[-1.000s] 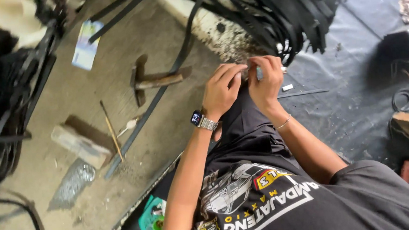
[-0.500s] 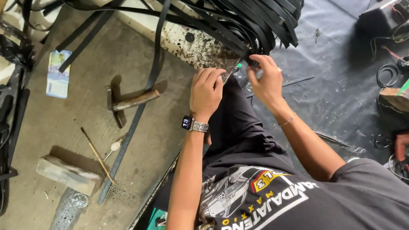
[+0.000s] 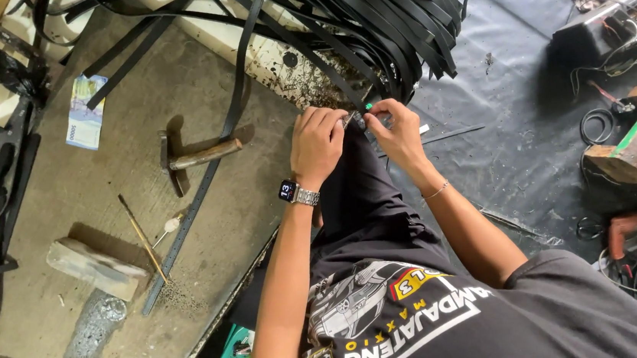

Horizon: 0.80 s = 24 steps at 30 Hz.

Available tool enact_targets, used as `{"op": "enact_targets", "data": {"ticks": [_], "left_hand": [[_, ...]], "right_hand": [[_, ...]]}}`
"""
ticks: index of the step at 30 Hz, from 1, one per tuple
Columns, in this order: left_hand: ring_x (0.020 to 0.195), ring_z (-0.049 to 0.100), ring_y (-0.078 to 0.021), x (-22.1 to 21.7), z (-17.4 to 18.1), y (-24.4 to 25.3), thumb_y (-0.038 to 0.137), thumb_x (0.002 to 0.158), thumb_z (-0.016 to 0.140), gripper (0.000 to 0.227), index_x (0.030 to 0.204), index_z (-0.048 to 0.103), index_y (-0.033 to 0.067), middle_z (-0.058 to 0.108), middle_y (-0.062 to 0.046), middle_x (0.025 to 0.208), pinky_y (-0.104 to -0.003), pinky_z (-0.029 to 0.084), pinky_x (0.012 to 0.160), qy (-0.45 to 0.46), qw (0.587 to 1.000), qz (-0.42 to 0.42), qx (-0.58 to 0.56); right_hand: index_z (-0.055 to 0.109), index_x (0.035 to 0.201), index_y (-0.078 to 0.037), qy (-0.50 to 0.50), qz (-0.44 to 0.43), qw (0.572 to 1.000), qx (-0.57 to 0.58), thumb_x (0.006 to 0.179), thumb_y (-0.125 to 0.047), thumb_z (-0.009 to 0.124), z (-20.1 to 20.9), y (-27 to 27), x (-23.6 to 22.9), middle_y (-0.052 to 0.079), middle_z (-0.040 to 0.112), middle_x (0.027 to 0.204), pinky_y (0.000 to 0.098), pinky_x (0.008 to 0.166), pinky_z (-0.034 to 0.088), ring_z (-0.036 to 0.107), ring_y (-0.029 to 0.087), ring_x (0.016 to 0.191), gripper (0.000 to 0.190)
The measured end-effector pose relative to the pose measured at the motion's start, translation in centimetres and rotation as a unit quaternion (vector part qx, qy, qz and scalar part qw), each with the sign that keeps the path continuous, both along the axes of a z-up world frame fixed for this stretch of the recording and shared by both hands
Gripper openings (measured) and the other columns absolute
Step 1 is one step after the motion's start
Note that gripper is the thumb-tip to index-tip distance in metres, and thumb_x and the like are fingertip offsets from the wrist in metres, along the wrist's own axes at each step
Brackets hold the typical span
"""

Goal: Applying edge paint to leather strips and hammering the edges on a workbench.

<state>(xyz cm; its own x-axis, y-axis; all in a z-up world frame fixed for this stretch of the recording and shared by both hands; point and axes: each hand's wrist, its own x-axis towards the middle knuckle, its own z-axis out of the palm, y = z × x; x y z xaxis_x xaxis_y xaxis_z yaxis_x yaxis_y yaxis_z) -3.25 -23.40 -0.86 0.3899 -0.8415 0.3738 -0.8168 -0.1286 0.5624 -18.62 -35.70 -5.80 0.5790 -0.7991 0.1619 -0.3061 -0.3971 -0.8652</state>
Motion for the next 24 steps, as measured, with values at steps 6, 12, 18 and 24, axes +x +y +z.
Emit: {"op": "enact_targets", "data": {"ticks": [6, 12, 18, 24], "left_hand": [[0.097, 0.064, -0.0148, 0.1, -0.5, 0.0, 0.02, 0.101, 0.058, 0.014, 0.106, 0.071, 0.0219, 0.067, 0.005, 0.092, -0.031, 0.05, 0.084, 0.03, 0.999, 0.016, -0.018], [0.081, 0.074, -0.0249, -1.5, 2.0, 1.0, 0.034, 0.1, 0.063, 0.015, 0.109, 0.069, 0.0252, 0.076, -0.001, 0.093, -0.038, 0.058, 0.075, 0.257, 0.959, 0.118, -0.038], [0.077, 0.073, -0.0257, -1.7, 4.9, 2.4, 0.035, 0.098, 0.067, 0.029, 0.122, 0.062, 0.0211, 0.075, -0.007, 0.093, -0.039, 0.058, 0.071, 0.286, 0.939, 0.178, -0.066], [0.073, 0.073, -0.0195, -0.2, 8.1, 4.6, 0.029, 0.097, 0.064, 0.026, 0.122, 0.064, 0.0213, 0.079, -0.001, 0.088, -0.034, 0.058, 0.072, 0.339, 0.923, 0.175, -0.046]], "right_hand": [[0.075, 0.111, -0.012, -0.007, 0.049, 0.996, 0.077, 0.097, -0.025, 0.075, 2.3, 1.1, 0.2, 0.006, 0.072, 0.084, 0.0334, 0.07, 0.049, 0.067, 0.018, 0.078, 0.019], [0.078, 0.104, -0.014, -0.025, 0.095, 0.985, 0.145, 0.095, -0.024, 0.076, 6.3, 2.0, 0.5, 0.001, 0.066, 0.073, 0.0287, 0.068, 0.051, 0.059, 0.009, 0.074, 0.014], [0.078, 0.096, -0.011, -0.028, 0.134, 0.984, 0.117, 0.087, -0.02, 0.081, 9.9, 5.0, 1.9, 0.008, 0.065, 0.067, 0.0288, 0.06, 0.054, 0.063, 0.015, 0.063, 0.013], [0.073, 0.093, 0.0, -0.101, 0.201, 0.946, 0.233, 0.096, -0.016, 0.074, 12.4, 8.3, 4.0, 0.009, 0.066, 0.055, 0.0267, 0.05, 0.057, 0.067, 0.014, 0.048, 0.017]]}}
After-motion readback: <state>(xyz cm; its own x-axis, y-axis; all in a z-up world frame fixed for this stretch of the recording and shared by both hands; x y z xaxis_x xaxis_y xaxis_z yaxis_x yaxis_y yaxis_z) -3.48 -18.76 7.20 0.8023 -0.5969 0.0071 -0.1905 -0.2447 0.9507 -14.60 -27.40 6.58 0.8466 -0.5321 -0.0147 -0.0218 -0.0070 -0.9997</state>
